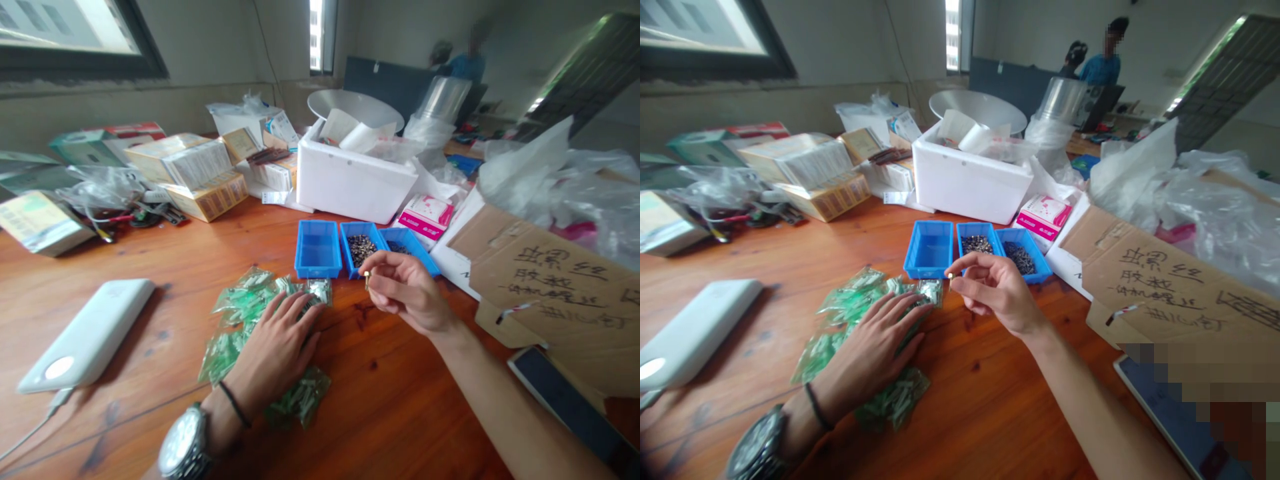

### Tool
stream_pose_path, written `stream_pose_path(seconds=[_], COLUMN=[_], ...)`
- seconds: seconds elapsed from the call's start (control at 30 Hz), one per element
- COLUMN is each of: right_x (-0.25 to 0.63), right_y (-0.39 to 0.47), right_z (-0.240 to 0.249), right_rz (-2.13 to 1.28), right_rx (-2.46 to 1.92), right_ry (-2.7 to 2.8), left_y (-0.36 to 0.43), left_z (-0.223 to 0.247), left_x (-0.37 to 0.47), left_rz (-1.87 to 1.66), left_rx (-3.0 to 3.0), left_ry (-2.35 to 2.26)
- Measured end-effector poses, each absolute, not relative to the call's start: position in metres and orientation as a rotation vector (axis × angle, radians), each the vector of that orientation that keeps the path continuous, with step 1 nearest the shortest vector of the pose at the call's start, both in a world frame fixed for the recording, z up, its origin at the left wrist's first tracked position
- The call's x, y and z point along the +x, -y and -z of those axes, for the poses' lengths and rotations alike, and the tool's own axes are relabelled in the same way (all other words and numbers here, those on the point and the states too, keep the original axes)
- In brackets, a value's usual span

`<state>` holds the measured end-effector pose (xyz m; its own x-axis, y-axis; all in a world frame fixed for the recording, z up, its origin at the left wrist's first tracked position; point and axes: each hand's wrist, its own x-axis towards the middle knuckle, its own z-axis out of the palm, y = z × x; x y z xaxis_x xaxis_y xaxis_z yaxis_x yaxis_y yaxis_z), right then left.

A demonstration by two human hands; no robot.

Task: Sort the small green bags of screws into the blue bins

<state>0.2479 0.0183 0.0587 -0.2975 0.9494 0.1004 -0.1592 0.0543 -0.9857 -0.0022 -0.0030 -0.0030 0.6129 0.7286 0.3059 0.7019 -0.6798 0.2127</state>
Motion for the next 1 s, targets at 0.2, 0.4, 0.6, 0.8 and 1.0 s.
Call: stream_pose_path(seconds=[0.2,0.4,0.6,0.8,1.0], right_x=[0.247,0.264,0.274,0.260,0.248], right_y=[-0.005,-0.020,-0.039,-0.022,-0.011], right_z=[-0.085,-0.086,-0.043,-0.054,-0.040], right_rz=[-1.217,-0.149,0.058,-0.184,-0.555], right_rx=[-0.904,-1.213,-1.604,-1.511,-1.448], right_ry=[1.445,1.572,2.041,2.084,2.295], left_y=[0.003,0.003,-0.001,-0.004,-0.007], left_z=[0.003,-0.001,-0.008,-0.018,-0.031], left_x=[-0.003,-0.003,-0.003,-0.007,-0.014], left_rz=[-0.550,-0.520,-0.515,-0.583,-0.660], left_rx=[2.755,2.727,2.689,2.633,2.589], left_ry=[-1.230,-1.220,-1.229,-1.235,-1.262])
